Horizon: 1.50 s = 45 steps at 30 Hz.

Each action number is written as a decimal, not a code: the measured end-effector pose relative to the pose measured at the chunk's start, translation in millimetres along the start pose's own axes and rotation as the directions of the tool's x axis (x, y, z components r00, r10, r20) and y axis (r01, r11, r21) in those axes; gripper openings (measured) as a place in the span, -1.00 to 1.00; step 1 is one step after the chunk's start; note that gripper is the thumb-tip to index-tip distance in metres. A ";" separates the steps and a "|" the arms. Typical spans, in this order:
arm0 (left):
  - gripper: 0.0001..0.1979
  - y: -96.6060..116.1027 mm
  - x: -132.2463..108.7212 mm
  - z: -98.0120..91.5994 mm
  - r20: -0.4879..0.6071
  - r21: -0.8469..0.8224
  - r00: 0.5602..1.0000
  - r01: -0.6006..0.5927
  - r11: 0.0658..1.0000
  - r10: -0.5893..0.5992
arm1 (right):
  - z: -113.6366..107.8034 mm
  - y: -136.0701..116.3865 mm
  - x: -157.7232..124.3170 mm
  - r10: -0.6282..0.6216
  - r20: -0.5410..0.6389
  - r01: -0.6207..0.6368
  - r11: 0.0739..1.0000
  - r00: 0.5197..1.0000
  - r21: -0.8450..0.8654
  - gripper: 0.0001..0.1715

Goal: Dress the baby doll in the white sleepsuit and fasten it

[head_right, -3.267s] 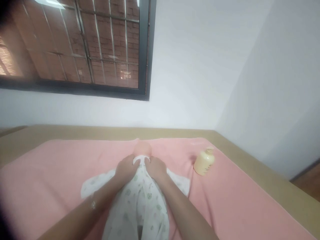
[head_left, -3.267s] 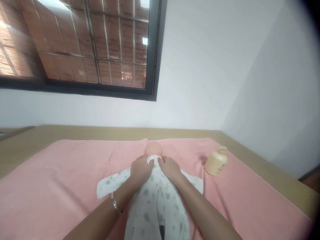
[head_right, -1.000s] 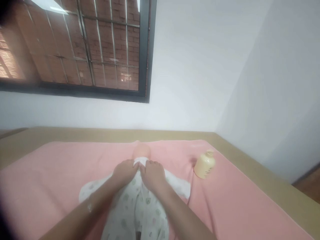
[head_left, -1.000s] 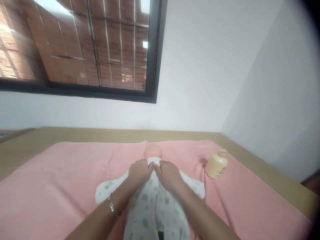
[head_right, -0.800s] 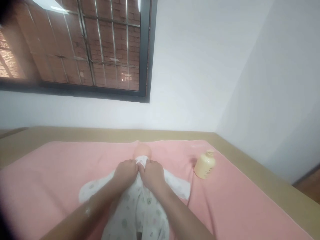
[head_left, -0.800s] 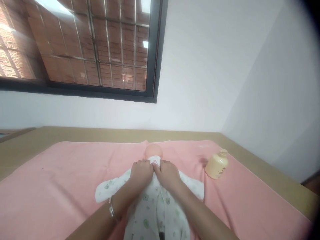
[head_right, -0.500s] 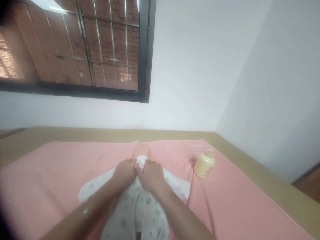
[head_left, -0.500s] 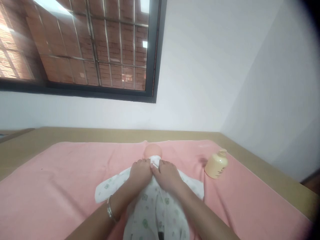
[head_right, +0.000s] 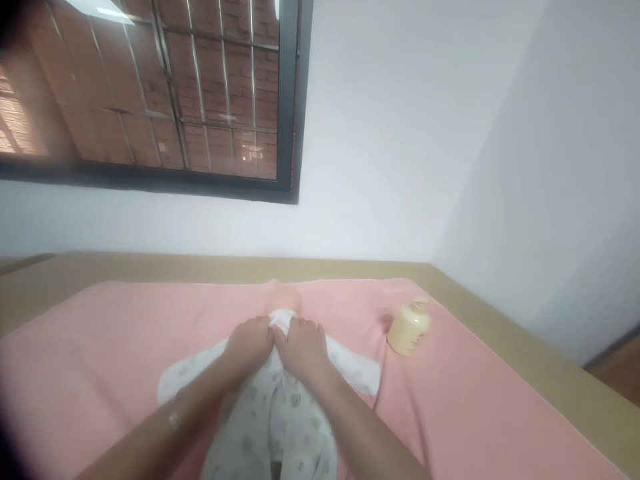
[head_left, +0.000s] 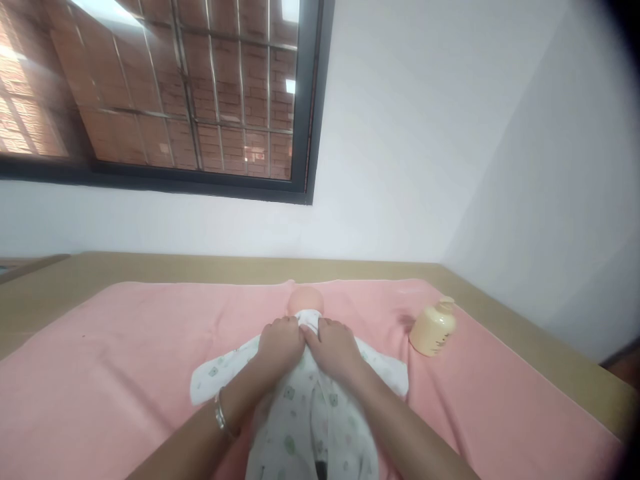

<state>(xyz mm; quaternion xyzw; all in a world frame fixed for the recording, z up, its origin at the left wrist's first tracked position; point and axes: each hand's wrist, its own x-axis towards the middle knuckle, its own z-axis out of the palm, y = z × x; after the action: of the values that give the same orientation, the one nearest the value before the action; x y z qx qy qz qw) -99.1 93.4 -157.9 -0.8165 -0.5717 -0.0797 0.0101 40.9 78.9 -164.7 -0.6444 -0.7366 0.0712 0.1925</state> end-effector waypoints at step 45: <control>-0.54 2.2 4.7 14.5 -0.050 -0.154 0.980 0.182 0.971 -0.192 | 11.5 10.9 9.9 0.035 -0.021 -0.034 0.999 0.999 0.036 -0.56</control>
<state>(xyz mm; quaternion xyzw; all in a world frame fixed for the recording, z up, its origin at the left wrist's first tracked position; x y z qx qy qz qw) -93.8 98.6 -171.3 -0.7545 -0.6379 -0.1489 -0.0396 45.7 91.9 -177.1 -0.6541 -0.7219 0.0806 0.2107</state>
